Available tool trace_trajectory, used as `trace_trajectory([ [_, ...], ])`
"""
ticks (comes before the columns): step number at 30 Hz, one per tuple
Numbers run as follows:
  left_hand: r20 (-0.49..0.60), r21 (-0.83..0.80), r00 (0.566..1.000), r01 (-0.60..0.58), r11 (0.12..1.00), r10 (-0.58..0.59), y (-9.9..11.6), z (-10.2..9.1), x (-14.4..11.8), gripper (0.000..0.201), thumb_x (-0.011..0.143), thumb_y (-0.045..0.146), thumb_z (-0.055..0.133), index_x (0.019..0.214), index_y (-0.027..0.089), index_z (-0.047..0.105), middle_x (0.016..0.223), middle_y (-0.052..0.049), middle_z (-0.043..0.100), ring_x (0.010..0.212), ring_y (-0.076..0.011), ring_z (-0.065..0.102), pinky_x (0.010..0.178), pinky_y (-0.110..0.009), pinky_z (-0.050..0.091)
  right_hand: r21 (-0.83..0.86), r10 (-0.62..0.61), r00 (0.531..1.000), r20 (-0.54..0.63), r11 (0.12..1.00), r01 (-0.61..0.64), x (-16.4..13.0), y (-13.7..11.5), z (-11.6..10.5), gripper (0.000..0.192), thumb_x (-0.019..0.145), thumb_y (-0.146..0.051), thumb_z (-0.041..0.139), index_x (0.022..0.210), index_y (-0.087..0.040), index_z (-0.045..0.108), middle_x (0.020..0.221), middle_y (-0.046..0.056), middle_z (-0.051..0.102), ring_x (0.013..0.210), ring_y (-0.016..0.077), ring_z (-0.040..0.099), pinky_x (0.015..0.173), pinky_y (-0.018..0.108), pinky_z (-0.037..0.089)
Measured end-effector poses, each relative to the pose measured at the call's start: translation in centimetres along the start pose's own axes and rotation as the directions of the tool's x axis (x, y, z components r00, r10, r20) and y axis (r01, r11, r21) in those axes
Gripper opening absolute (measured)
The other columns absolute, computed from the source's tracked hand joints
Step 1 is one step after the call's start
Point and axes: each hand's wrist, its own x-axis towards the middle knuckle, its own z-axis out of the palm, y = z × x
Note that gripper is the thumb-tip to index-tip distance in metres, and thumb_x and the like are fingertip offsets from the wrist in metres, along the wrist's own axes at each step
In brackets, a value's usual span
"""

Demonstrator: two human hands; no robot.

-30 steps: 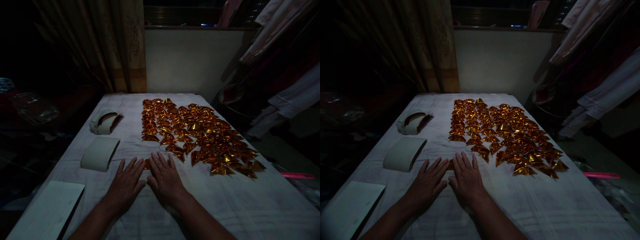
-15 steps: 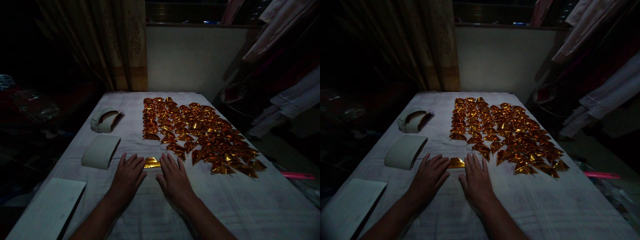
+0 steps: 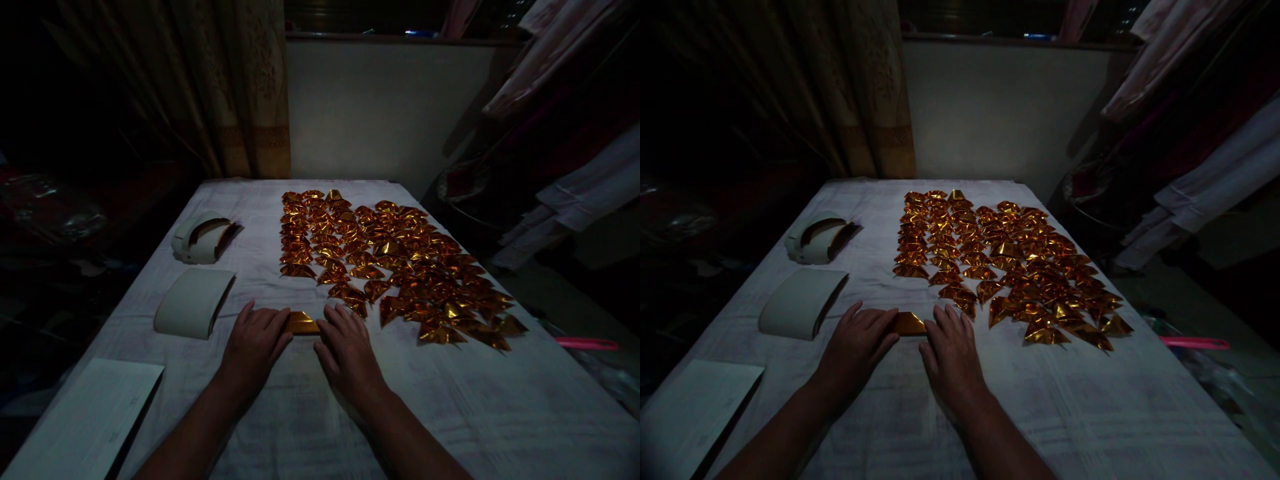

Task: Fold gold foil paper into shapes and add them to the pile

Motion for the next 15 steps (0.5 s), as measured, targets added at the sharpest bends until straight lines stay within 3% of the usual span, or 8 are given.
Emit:
trace_trajectory([
  [6, -0.074, -0.051, 0.997, 0.005, 0.999, -0.009, -0.2, 0.6, -0.4, 0.032, 0.099, 0.031, 0.052, 0.128, 0.018, 0.057, 0.112, -0.009, 0.071, 0.103, -0.0249, 0.065, 0.107, -0.051, 0.039, 0.082, -0.062, 0.996, -0.061, 0.994, 0.066, 0.1, 0.4, 0.1, 0.023, 0.091, -0.018, 0.057, 0.112, -0.021, 0.066, 0.131, 0.012, 0.065, 0.132, 0.0321, 0.051, 0.108, 0.058, 0.039],
  [10, -0.130, -0.077, 0.991, 0.012, 0.997, -0.022, 0.4, 0.2, -0.3, 0.034, 0.098, 0.028, 0.054, 0.130, 0.019, 0.056, 0.112, -0.010, 0.070, 0.103, -0.0257, 0.063, 0.095, -0.045, 0.047, 0.097, -0.097, 0.992, -0.083, 0.990, 0.105, 0.2, 0.2, -0.1, 0.017, 0.093, -0.018, 0.055, 0.107, -0.021, 0.064, 0.128, 0.010, 0.067, 0.130, 0.0310, 0.053, 0.107, 0.055, 0.040],
  [15, -0.148, -0.125, 0.989, -0.021, 0.992, 0.003, 1.2, -0.6, -0.1, 0.014, 0.097, 0.023, 0.055, 0.106, 0.021, 0.064, 0.096, -0.007, 0.069, 0.090, -0.0226, 0.062, 0.078, -0.035, 0.051, 0.109, -0.142, 0.985, -0.098, 0.982, 0.152, 0.3, -0.1, -0.3, 0.012, 0.095, -0.018, 0.054, 0.102, -0.022, 0.063, 0.122, 0.008, 0.069, 0.129, 0.0290, 0.053, 0.109, 0.053, 0.039],
])
